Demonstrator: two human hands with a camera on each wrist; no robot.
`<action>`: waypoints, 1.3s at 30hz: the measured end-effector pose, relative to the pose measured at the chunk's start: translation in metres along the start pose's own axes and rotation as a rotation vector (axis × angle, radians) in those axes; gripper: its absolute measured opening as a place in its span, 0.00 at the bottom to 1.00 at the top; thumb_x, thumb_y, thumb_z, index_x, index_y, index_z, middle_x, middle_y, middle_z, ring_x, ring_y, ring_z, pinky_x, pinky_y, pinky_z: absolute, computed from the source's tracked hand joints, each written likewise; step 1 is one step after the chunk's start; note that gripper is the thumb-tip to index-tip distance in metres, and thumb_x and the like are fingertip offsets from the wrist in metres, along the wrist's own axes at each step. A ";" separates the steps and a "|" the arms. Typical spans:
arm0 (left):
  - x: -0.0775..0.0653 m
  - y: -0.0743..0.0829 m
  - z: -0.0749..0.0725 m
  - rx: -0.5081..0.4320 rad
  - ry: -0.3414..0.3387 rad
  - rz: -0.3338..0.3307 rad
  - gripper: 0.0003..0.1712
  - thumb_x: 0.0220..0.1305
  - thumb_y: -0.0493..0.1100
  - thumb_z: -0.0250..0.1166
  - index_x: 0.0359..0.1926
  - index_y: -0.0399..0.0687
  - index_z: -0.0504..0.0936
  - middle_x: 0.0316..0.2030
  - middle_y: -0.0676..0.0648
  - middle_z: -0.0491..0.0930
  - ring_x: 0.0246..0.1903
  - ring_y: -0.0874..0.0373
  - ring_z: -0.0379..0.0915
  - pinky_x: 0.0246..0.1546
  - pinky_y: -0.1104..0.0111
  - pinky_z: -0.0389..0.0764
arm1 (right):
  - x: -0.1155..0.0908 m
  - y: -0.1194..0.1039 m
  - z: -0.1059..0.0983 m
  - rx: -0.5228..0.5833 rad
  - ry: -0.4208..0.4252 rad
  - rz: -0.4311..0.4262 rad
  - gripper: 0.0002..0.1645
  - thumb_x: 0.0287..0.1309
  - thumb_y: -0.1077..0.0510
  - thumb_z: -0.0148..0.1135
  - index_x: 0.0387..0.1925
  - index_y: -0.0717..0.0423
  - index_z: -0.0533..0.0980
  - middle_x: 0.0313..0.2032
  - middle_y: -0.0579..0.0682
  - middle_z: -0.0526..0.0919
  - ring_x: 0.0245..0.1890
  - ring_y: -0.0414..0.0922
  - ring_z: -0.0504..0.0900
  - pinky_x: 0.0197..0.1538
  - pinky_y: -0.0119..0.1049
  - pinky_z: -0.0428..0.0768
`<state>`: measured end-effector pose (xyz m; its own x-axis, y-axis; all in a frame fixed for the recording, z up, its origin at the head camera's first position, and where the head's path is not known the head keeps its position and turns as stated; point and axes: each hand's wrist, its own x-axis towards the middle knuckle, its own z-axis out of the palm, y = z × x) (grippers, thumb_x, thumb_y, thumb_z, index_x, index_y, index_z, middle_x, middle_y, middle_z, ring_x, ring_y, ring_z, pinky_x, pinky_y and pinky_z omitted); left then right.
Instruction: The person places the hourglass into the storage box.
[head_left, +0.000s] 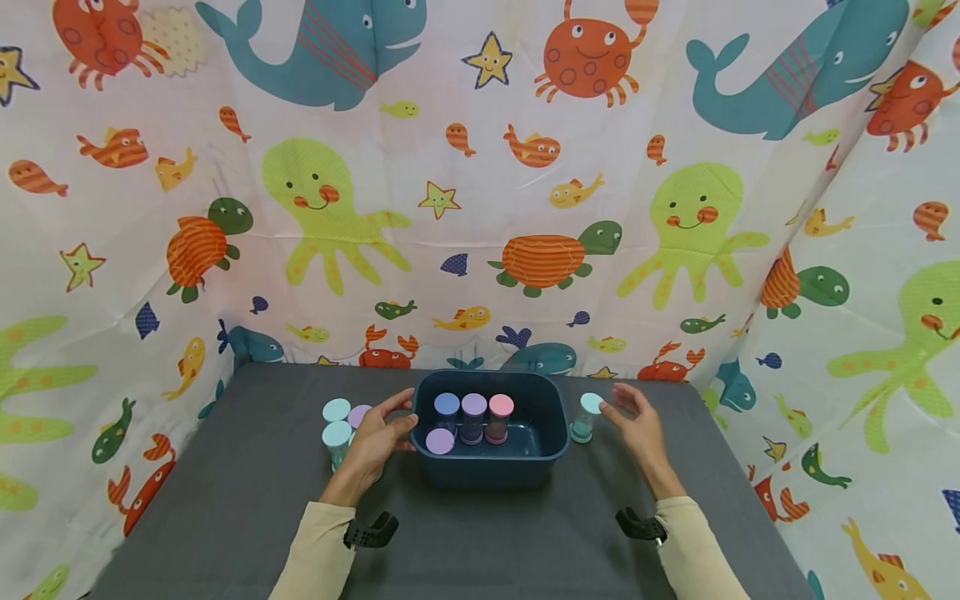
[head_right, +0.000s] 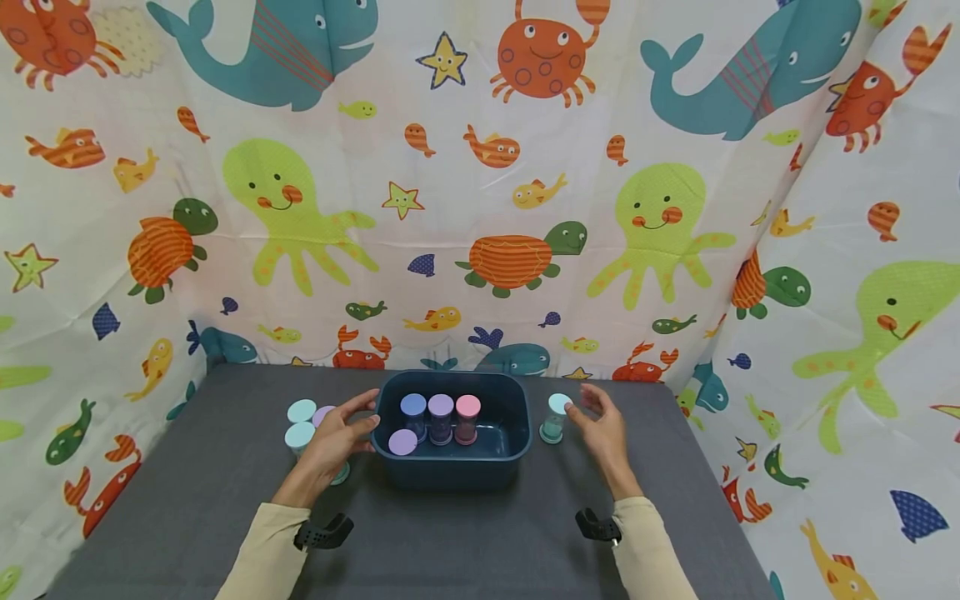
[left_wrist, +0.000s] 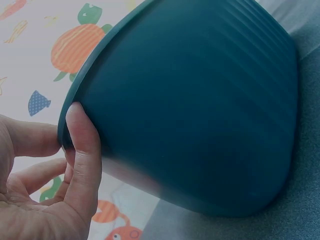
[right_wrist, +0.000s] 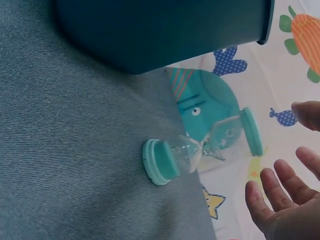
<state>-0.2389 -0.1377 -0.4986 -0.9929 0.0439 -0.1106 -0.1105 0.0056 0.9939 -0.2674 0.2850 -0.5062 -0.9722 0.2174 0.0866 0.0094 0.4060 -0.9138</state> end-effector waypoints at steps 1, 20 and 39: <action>0.000 0.000 0.000 0.002 0.000 -0.001 0.30 0.68 0.35 0.60 0.69 0.50 0.69 0.60 0.40 0.65 0.42 0.48 0.73 0.29 0.69 0.83 | 0.000 0.001 0.001 0.000 -0.005 0.007 0.35 0.62 0.51 0.66 0.67 0.56 0.67 0.65 0.58 0.72 0.65 0.53 0.71 0.59 0.37 0.73; 0.000 0.001 -0.001 -0.004 0.009 -0.002 0.30 0.68 0.35 0.60 0.70 0.49 0.68 0.60 0.40 0.66 0.41 0.49 0.73 0.29 0.69 0.83 | 0.004 0.013 0.018 0.002 -0.069 0.027 0.41 0.60 0.50 0.68 0.70 0.56 0.62 0.68 0.61 0.68 0.67 0.58 0.68 0.67 0.56 0.68; -0.001 0.000 0.000 -0.011 0.008 0.009 0.29 0.68 0.35 0.60 0.69 0.50 0.70 0.59 0.41 0.66 0.38 0.49 0.74 0.29 0.68 0.83 | 0.005 0.019 0.025 -0.001 -0.082 0.046 0.38 0.62 0.55 0.66 0.70 0.59 0.62 0.68 0.64 0.67 0.68 0.59 0.67 0.68 0.55 0.69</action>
<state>-0.2384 -0.1376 -0.4983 -0.9941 0.0358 -0.1020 -0.1022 -0.0060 0.9947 -0.2783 0.2718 -0.5331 -0.9867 0.1622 0.0120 0.0543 0.3979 -0.9158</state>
